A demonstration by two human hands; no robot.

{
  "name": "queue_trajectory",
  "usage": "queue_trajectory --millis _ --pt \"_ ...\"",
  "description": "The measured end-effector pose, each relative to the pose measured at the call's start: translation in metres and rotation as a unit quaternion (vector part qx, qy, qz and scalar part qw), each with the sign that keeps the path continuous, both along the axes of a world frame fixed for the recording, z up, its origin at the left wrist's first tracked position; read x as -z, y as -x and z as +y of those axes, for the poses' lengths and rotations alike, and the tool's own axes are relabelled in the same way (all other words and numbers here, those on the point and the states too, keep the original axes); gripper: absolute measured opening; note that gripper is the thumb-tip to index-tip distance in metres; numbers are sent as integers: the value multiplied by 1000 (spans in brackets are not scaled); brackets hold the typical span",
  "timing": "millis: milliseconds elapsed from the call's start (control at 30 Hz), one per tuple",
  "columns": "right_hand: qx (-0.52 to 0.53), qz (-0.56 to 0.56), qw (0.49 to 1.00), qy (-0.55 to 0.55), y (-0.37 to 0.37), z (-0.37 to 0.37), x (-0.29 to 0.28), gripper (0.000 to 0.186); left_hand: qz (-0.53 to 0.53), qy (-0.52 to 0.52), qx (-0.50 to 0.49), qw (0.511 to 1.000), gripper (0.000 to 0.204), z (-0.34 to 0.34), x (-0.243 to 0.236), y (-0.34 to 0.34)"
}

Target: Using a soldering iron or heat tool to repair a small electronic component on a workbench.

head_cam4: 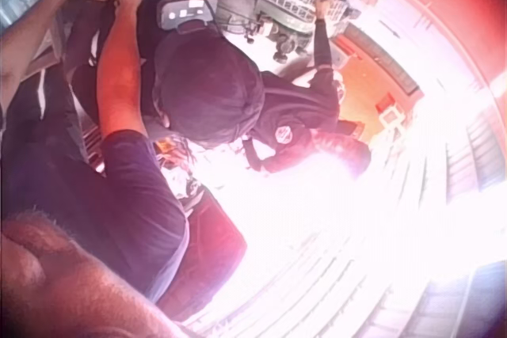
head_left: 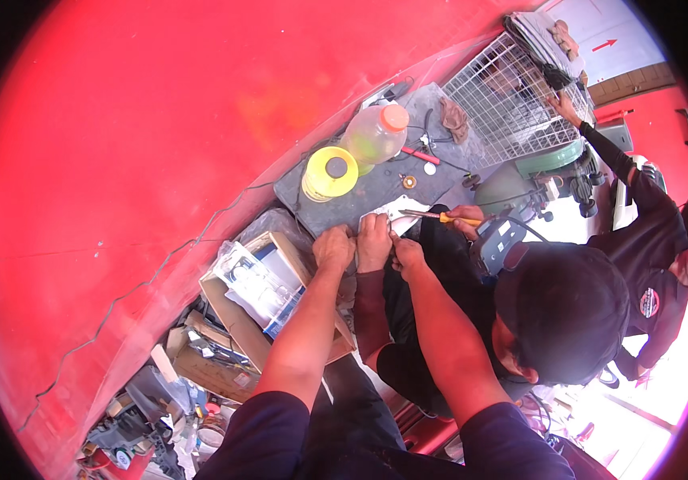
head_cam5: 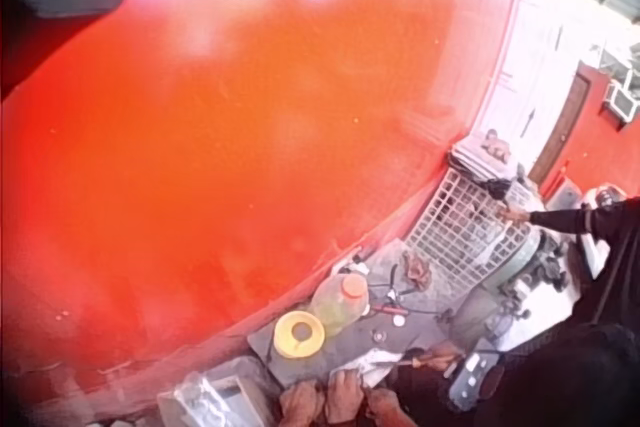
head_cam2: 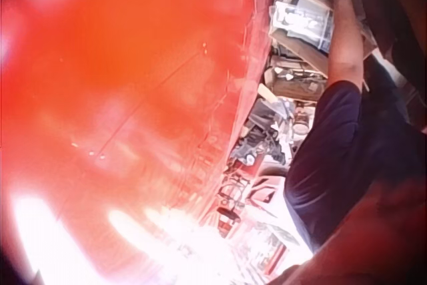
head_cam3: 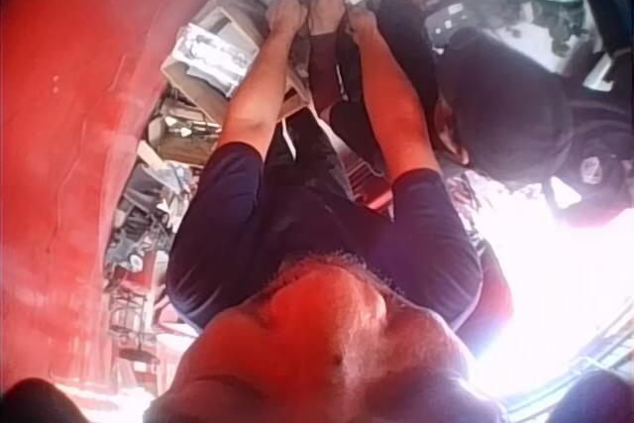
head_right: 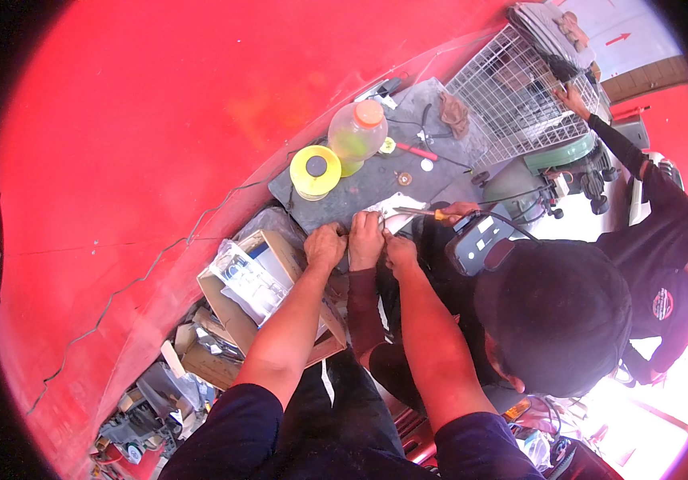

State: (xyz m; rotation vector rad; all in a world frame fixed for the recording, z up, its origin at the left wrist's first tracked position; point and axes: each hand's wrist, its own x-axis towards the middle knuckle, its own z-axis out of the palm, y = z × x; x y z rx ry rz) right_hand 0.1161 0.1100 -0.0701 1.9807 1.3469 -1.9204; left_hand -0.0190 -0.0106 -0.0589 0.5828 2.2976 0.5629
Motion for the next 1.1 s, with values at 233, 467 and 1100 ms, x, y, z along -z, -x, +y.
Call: queue_trajectory --millis 233,467,1100 --pt "3 -17 1000 -1 2 0 2 34 -9 6 -4 1000 21 1 2 1" --pt "12 -11 1000 -6 3 -1 1 34 -4 12 3 1000 21 1 3 1" --pt "-12 -22 1000 -13 1 0 5 36 4 10 6 1000 21 1 0 1"
